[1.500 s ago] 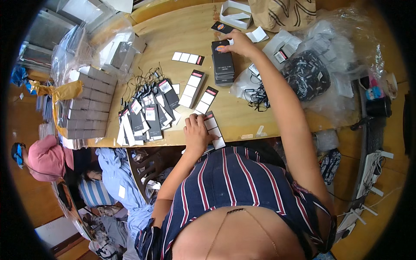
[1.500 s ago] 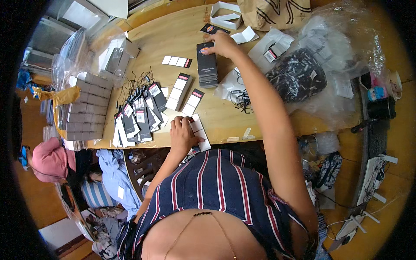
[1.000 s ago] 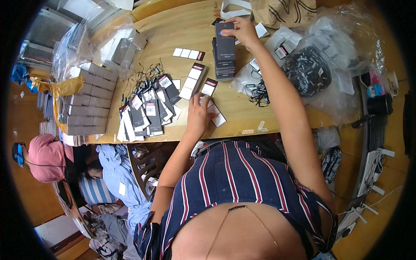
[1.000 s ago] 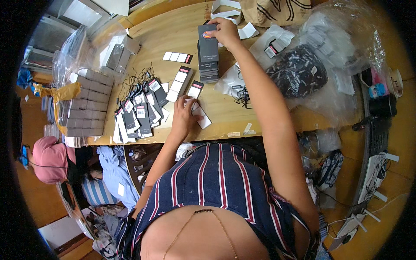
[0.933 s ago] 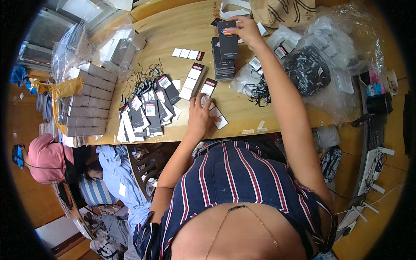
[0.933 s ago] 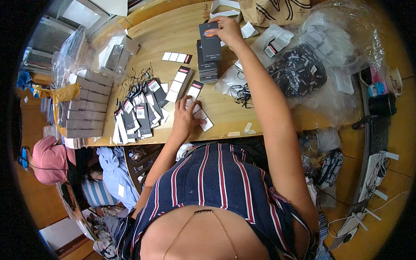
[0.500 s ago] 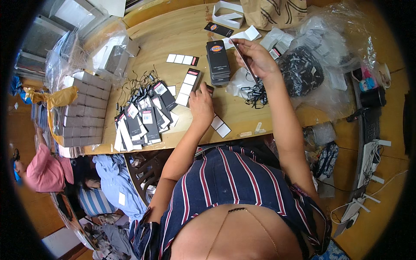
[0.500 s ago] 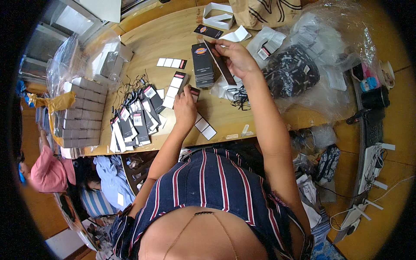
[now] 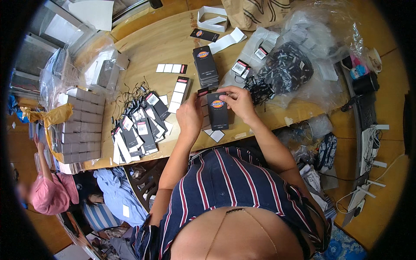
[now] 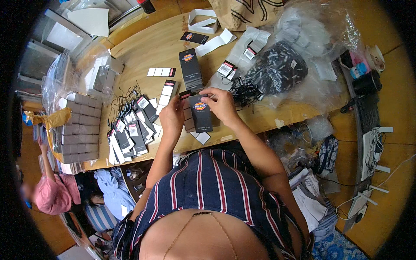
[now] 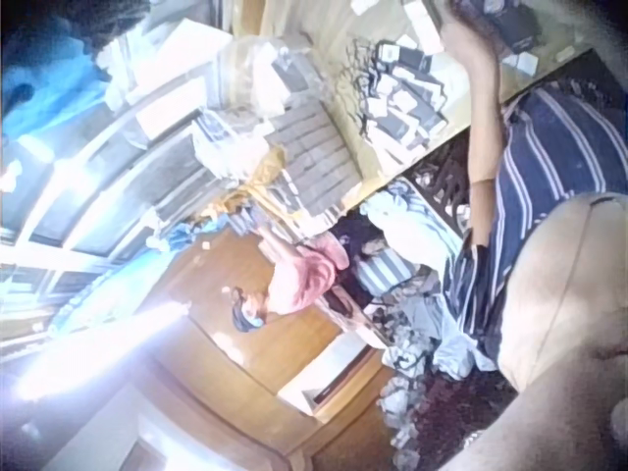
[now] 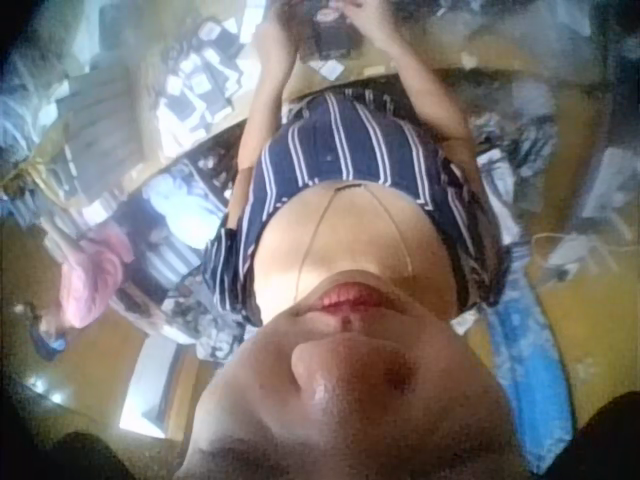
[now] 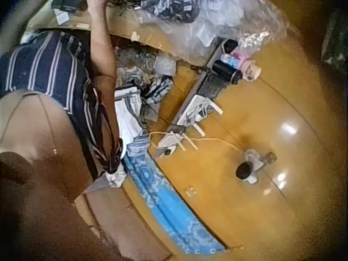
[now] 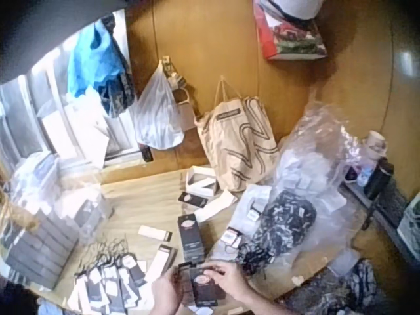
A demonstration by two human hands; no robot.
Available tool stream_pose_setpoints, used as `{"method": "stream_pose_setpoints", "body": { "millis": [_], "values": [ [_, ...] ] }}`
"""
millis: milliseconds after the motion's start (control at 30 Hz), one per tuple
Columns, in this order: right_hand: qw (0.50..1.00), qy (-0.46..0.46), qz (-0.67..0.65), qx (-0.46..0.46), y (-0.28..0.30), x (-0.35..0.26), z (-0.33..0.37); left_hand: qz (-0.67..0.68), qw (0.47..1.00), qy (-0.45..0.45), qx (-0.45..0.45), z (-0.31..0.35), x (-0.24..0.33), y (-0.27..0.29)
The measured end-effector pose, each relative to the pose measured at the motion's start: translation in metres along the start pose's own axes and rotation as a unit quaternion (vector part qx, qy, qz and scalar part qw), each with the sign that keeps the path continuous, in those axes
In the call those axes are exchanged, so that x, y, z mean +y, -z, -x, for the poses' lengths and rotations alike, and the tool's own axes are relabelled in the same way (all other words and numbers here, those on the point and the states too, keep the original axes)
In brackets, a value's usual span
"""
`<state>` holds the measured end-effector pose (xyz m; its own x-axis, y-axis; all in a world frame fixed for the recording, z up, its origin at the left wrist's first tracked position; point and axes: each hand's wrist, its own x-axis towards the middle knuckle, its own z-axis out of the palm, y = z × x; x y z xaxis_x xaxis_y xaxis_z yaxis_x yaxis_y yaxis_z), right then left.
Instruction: The person organizes and groups small black rectangular clothing tags by threading their plastic cords together and gathering them into bundles on a wooden table.
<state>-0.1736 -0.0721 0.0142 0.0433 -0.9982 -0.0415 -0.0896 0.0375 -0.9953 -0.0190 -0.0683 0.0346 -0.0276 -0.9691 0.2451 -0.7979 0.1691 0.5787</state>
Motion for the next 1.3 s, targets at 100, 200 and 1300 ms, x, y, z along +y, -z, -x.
{"method": "stream_pose_setpoints", "body": {
  "millis": [100, 200, 1300],
  "values": [
    [0.999, -0.003, -0.038, -0.001, 0.001, -0.001, 0.003, 0.052, 0.989, -0.098, 0.095, 0.003, -0.007, -0.005],
    [0.995, 0.046, -0.084, 0.036, -0.005, -0.007, 0.003, 0.265, 0.963, -0.021, 0.043, 0.004, -0.007, -0.008],
    [0.992, 0.022, 0.072, -0.105, 0.047, -0.045, -0.057, 0.449, 0.879, 0.156, -0.047, -0.004, 0.0, -0.014]
  ]
}}
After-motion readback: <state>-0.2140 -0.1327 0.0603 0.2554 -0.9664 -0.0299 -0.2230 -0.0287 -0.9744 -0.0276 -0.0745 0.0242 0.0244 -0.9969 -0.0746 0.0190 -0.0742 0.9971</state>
